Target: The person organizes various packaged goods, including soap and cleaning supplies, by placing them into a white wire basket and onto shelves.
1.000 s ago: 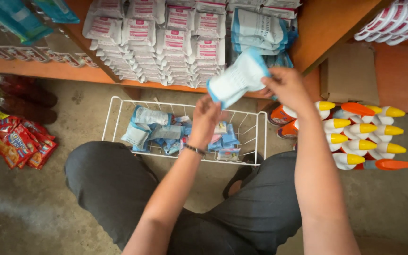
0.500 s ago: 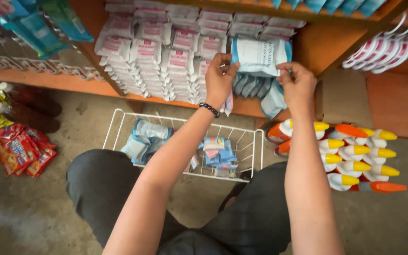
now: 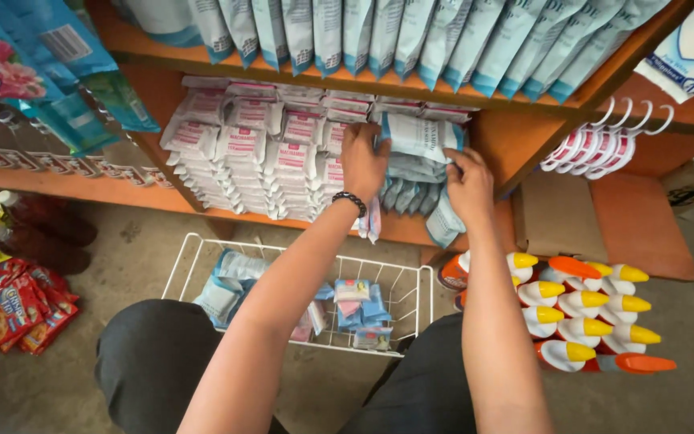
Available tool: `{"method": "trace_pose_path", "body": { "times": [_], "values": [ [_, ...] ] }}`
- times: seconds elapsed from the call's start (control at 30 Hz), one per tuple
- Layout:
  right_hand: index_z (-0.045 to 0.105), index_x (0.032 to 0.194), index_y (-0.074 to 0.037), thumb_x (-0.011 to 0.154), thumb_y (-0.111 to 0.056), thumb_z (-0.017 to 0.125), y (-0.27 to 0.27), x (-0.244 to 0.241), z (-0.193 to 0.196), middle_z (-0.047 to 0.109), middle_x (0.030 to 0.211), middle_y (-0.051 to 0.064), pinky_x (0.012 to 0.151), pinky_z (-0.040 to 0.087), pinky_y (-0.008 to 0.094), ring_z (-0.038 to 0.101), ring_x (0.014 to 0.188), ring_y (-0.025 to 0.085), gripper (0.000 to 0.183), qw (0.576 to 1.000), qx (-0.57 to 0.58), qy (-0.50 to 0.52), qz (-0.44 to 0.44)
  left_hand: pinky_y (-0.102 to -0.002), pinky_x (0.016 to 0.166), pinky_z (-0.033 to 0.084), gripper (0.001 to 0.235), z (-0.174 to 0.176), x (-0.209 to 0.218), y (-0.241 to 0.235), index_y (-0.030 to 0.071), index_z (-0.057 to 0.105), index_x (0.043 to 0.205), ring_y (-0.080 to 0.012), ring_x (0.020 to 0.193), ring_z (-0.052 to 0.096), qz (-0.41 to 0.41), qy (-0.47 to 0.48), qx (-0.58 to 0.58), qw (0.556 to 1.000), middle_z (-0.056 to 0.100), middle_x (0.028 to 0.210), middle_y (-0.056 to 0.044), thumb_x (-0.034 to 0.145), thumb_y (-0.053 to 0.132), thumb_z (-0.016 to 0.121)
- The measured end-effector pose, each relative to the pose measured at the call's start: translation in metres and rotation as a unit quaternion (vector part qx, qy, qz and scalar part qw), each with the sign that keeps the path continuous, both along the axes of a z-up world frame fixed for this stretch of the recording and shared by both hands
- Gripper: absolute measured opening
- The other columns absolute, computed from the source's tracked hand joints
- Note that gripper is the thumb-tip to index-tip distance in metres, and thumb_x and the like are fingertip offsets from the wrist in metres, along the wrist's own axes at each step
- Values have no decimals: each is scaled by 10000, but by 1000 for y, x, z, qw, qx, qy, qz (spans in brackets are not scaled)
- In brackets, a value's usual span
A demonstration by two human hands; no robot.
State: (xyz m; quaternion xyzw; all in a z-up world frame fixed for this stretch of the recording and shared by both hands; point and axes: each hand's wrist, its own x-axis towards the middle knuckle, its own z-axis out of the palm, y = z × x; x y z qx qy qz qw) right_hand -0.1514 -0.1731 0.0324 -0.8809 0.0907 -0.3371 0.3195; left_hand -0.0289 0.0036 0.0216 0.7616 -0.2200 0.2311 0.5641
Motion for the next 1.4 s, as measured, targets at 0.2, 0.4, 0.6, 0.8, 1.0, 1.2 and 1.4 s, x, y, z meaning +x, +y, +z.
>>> {"method": "trace_pose_path", "body": {
  "times": [0.2, 0.4, 0.6, 0.8, 1.0, 1.2, 1.4],
  "values": [
    [744, 1218, -71, 918, -43, 695, -4, 9, -10, 649, 1306, 205, 975, 500, 464, 615, 1173, 426, 305, 999, -49, 1, 6, -466, 983, 476, 243, -17, 17, -11, 41, 670, 1073, -415, 1119, 579, 19, -11, 15, 1000, 622, 1174, -208, 838, 68, 726],
    [725, 1238, -83, 908, -44, 679, -3, 13, -12, 648, 1326, 192, 988, 491, 460, 600, 1193, 416, 335, 999, -22, 27, 8, -467, 959, 477, 245, -22, 21, -13, 31, 663, 1072, -412, 1097, 583, 16, 10, 5, 1000, 610, 1177, -215, 838, 70, 723],
    [703, 1300, -106, 913, -64, 681, -4, 21, -22, 599, 1413, 185, 1092, 421, 461, 532, 1290, 423, 390, 999, -16, 43, -3, -476, 976, 473, 227, -33, 31, -15, 39, 667, 1068, -421, 1110, 578, 30, -31, 22, 999, 629, 1141, -203, 850, 68, 723],
    [675, 1340, -136, 922, -78, 671, 3, 21, -15, 555, 1480, 154, 1137, 372, 460, 469, 1356, 413, 422, 997, 7, 74, -23, -483, 944, 471, 238, -32, 37, -17, 31, 659, 1097, -431, 1071, 572, 20, 12, 30, 999, 615, 1128, -231, 872, 93, 703],
    [675, 1342, -146, 919, -69, 677, -1, 21, -19, 554, 1489, 155, 1146, 377, 457, 474, 1361, 412, 430, 997, -2, 70, -18, -476, 946, 505, 319, -42, 43, -14, 44, 672, 1181, -430, 1060, 624, 1, 54, 40, 998, 652, 1151, -237, 884, 158, 691],
    [592, 1438, -121, 915, -61, 683, -8, 19, -27, 532, 1501, 197, 1162, 373, 474, 476, 1374, 424, 534, 997, -29, 77, 8, -479, 959, 510, 376, -49, 43, -14, 26, 658, 1237, -444, 1096, 627, -16, 71, 43, 996, 649, 1197, -247, 920, 225, 694],
    [579, 1441, -107, 913, -52, 692, -4, 17, -25, 471, 1544, 249, 1172, 368, 466, 435, 1415, 437, 543, 998, -46, 48, 11, -489, 1074, 496, 595, -37, 27, -6, 45, 478, 1490, -485, 1241, 580, -14, -40, 70, 997, 570, 1380, -284, 937, 151, 673]
  ]
}}
